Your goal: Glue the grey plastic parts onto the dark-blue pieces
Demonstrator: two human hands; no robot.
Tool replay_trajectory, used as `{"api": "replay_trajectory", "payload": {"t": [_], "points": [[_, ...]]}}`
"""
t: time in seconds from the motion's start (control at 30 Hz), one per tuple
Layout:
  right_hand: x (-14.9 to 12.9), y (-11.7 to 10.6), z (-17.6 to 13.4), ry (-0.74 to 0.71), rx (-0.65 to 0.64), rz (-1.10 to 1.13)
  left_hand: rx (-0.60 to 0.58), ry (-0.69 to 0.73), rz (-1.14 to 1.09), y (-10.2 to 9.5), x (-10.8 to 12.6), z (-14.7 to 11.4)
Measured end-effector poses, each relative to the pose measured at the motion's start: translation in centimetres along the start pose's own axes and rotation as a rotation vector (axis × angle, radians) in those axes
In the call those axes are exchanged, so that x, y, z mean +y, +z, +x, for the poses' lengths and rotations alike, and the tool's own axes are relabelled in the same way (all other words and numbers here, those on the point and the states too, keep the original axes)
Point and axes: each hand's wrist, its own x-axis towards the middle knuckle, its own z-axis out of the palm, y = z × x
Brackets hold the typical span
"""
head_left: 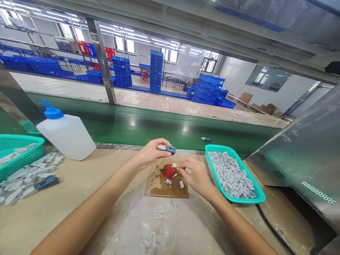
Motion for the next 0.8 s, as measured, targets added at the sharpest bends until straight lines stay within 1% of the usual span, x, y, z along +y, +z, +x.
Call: {"api": "replay_trajectory", "payload": {"t": [0.1,0.2,0.23,0.3,0.37,0.43,0.6,0.8], "points": [[-0.2,-0.1,-0.1,-0.022,-0.063,0.008,-0.012,-0.024,0.012,0.2,-0.1,0.0],[-0.6,-0.5,0.0,0.038,-0.049,0.128,-0.015,-0.031,0.03,0.5,0.0,-0.1],[-0.7,-0.7,0.1,0.067,-0.03,0.177,-0.019,-0.029,0.046,0.5,0.0,-0.2],[-1.0,-1.4,0.4,0.123,0.066,0.249,-0.038,-0.018,0.08,0.7,0.2,-0.2],[-1.1,-2.0,0.6,0.154,0.179,0.268,-0.073,-0.005,0.109,0.9,0.2,-0.3],[-1.0,-2.5,0.7,0.158,0.231,0.256,-0.106,0.019,0.149,1.0,0.3,-0.4],[-0.8,-2.7,0.7,0.125,0.218,0.227,-0.129,0.083,0.266,1.3,0.2,-0.6],[-0.6,-2.1,0.6,0.119,0.148,0.196,-0.141,0.084,0.334,1.6,0.1,-0.6]]}}
